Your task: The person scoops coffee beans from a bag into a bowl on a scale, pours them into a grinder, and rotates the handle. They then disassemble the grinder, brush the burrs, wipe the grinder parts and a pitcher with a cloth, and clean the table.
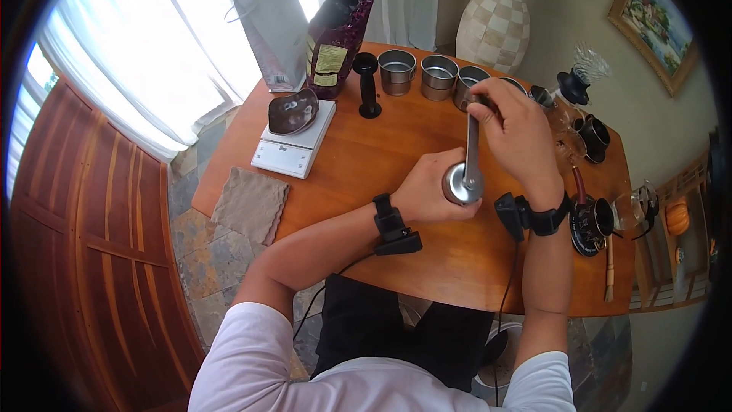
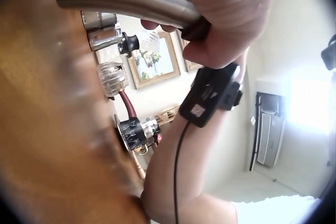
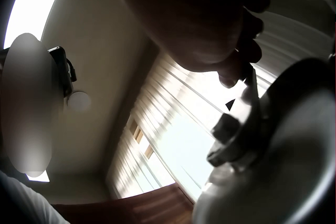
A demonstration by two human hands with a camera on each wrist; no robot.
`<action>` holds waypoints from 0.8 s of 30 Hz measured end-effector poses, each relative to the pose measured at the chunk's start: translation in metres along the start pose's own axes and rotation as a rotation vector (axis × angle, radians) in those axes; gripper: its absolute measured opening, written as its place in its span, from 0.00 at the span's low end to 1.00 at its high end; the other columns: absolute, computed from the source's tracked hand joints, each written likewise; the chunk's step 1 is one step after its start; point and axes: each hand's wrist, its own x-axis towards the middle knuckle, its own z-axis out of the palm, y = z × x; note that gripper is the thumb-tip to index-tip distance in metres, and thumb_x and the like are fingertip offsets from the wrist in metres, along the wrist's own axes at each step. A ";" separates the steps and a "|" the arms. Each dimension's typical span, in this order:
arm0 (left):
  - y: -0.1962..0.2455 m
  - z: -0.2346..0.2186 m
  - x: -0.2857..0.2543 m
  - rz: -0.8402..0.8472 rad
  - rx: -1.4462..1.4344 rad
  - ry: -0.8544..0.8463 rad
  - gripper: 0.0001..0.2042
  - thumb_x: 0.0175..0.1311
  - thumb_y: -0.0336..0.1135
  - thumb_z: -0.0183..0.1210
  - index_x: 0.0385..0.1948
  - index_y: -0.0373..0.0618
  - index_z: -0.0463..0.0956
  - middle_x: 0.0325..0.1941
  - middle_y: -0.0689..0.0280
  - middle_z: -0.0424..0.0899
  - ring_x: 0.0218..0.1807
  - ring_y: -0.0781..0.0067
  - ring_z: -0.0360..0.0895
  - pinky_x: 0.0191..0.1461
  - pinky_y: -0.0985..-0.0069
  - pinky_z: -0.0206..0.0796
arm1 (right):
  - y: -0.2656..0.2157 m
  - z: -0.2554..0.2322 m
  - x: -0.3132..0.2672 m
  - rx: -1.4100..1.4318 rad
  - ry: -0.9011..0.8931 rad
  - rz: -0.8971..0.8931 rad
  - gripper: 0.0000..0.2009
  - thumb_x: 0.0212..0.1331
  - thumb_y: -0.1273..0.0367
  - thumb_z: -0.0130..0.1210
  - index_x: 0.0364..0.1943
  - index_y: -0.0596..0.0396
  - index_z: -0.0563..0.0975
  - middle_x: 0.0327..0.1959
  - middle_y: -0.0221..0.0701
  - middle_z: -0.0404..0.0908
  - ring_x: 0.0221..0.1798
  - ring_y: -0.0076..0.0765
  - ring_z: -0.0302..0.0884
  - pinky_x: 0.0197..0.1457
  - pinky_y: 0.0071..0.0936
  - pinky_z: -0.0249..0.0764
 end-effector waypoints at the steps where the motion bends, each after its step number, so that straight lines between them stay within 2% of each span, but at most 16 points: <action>1: -0.001 -0.005 0.001 -0.082 -0.056 0.088 0.15 0.51 0.29 0.74 0.38 0.45 0.77 0.34 0.71 0.85 0.37 0.77 0.83 0.41 0.73 0.74 | 0.006 -0.008 0.001 -0.101 -0.042 0.084 0.09 0.62 0.67 0.64 0.41 0.55 0.78 0.39 0.39 0.84 0.41 0.54 0.82 0.41 0.46 0.76; 3: -0.005 -0.013 0.006 -0.245 -0.241 0.254 0.15 0.53 0.29 0.74 0.38 0.44 0.76 0.34 0.71 0.83 0.37 0.84 0.79 0.41 0.77 0.72 | 0.010 -0.019 0.000 -0.201 -0.085 0.165 0.09 0.63 0.67 0.63 0.41 0.56 0.78 0.39 0.40 0.84 0.41 0.56 0.82 0.41 0.47 0.76; 5: -0.009 -0.025 0.012 -0.297 -0.239 0.330 0.15 0.54 0.28 0.73 0.39 0.43 0.76 0.34 0.71 0.83 0.36 0.83 0.78 0.41 0.77 0.72 | -0.006 -0.040 -0.003 -0.195 -0.278 0.259 0.09 0.63 0.67 0.63 0.39 0.57 0.77 0.36 0.42 0.84 0.41 0.57 0.83 0.42 0.48 0.75; 6: -0.012 -0.028 0.014 -0.351 -0.239 0.403 0.15 0.54 0.28 0.73 0.39 0.43 0.76 0.34 0.71 0.83 0.36 0.83 0.78 0.42 0.78 0.72 | -0.017 -0.047 -0.006 -0.194 -0.279 0.258 0.09 0.63 0.67 0.63 0.39 0.57 0.77 0.36 0.42 0.84 0.41 0.57 0.83 0.42 0.48 0.75; 8: -0.022 -0.025 0.014 -0.275 -0.208 0.437 0.14 0.55 0.28 0.73 0.39 0.42 0.76 0.34 0.71 0.83 0.36 0.83 0.78 0.42 0.78 0.72 | -0.042 -0.051 -0.014 -0.215 -0.435 0.178 0.09 0.62 0.67 0.64 0.37 0.57 0.77 0.34 0.41 0.85 0.41 0.56 0.84 0.42 0.48 0.76; 9: -0.025 -0.022 0.012 -0.255 -0.194 0.458 0.15 0.55 0.28 0.73 0.40 0.42 0.76 0.33 0.71 0.82 0.36 0.84 0.78 0.40 0.78 0.72 | -0.050 -0.049 -0.021 -0.214 -0.434 0.180 0.09 0.62 0.67 0.64 0.37 0.57 0.77 0.34 0.41 0.85 0.41 0.56 0.84 0.42 0.48 0.76; 10: -0.026 -0.019 0.012 -0.234 -0.180 0.479 0.16 0.54 0.28 0.74 0.42 0.42 0.76 0.33 0.70 0.81 0.35 0.84 0.77 0.39 0.78 0.73 | -0.058 -0.047 -0.027 -0.097 -0.496 0.071 0.10 0.60 0.67 0.65 0.39 0.57 0.78 0.34 0.40 0.84 0.39 0.53 0.83 0.41 0.45 0.76; 11: -0.020 -0.016 0.010 -0.234 -0.179 0.475 0.16 0.54 0.28 0.74 0.42 0.42 0.76 0.33 0.70 0.81 0.35 0.84 0.77 0.39 0.78 0.73 | -0.066 -0.044 -0.032 0.020 -0.554 -0.038 0.11 0.59 0.67 0.67 0.41 0.56 0.79 0.33 0.38 0.83 0.37 0.50 0.83 0.40 0.42 0.76; 13: -0.005 -0.006 0.002 -0.304 -0.151 0.268 0.17 0.53 0.29 0.74 0.42 0.42 0.77 0.36 0.68 0.82 0.38 0.83 0.78 0.41 0.78 0.72 | -0.083 -0.026 -0.040 0.099 -0.591 -0.115 0.11 0.59 0.67 0.67 0.41 0.55 0.79 0.35 0.37 0.83 0.38 0.50 0.83 0.40 0.42 0.76; 14: -0.011 0.003 -0.004 -0.303 -0.149 0.261 0.17 0.53 0.29 0.74 0.42 0.42 0.77 0.36 0.68 0.82 0.38 0.83 0.78 0.41 0.78 0.72 | -0.087 -0.017 -0.042 0.178 -0.632 -0.195 0.10 0.59 0.67 0.67 0.41 0.54 0.80 0.37 0.37 0.83 0.38 0.50 0.83 0.40 0.42 0.77; 17: -0.017 0.018 -0.009 -0.168 -0.616 0.105 0.16 0.53 0.32 0.73 0.41 0.43 0.77 0.40 0.68 0.82 0.42 0.77 0.80 0.44 0.75 0.72 | -0.084 -0.001 -0.031 0.127 -0.464 -0.225 0.11 0.59 0.68 0.66 0.44 0.52 0.81 0.38 0.36 0.83 0.40 0.50 0.83 0.41 0.42 0.77; 18: -0.015 0.019 -0.008 -0.024 -0.388 0.091 0.17 0.53 0.31 0.73 0.42 0.42 0.77 0.39 0.69 0.82 0.40 0.75 0.80 0.44 0.75 0.72 | -0.076 0.004 -0.027 0.129 -0.462 -0.223 0.11 0.59 0.68 0.66 0.44 0.52 0.81 0.38 0.36 0.83 0.40 0.50 0.83 0.41 0.42 0.77; 20: -0.003 0.015 -0.003 0.192 -0.042 0.068 0.18 0.53 0.31 0.73 0.43 0.42 0.76 0.36 0.71 0.82 0.36 0.73 0.81 0.43 0.76 0.72 | -0.050 0.010 -0.018 0.065 -0.144 -0.151 0.08 0.62 0.68 0.63 0.42 0.52 0.79 0.38 0.37 0.83 0.41 0.51 0.83 0.39 0.42 0.78; 21: -0.001 0.013 -0.002 0.265 0.073 0.065 0.19 0.52 0.30 0.73 0.44 0.42 0.76 0.36 0.72 0.82 0.35 0.72 0.81 0.43 0.76 0.72 | -0.038 0.008 -0.012 0.065 -0.106 -0.090 0.08 0.63 0.68 0.63 0.43 0.52 0.79 0.39 0.37 0.83 0.41 0.52 0.83 0.40 0.43 0.77; 23: -0.003 0.003 -0.005 -0.003 0.069 -0.002 0.19 0.48 0.36 0.76 0.40 0.44 0.78 0.35 0.67 0.83 0.36 0.69 0.82 0.43 0.73 0.74 | -0.012 0.002 -0.003 0.009 -0.050 0.028 0.08 0.65 0.67 0.62 0.44 0.53 0.79 0.39 0.40 0.84 0.41 0.54 0.82 0.40 0.45 0.77; 24: -0.003 -0.002 -0.003 0.000 0.073 -0.001 0.19 0.48 0.36 0.76 0.40 0.44 0.78 0.35 0.67 0.83 0.36 0.69 0.82 0.43 0.73 0.74 | 0.000 -0.002 -0.001 -0.046 -0.031 0.087 0.08 0.65 0.67 0.62 0.43 0.53 0.79 0.39 0.41 0.85 0.42 0.56 0.82 0.41 0.47 0.76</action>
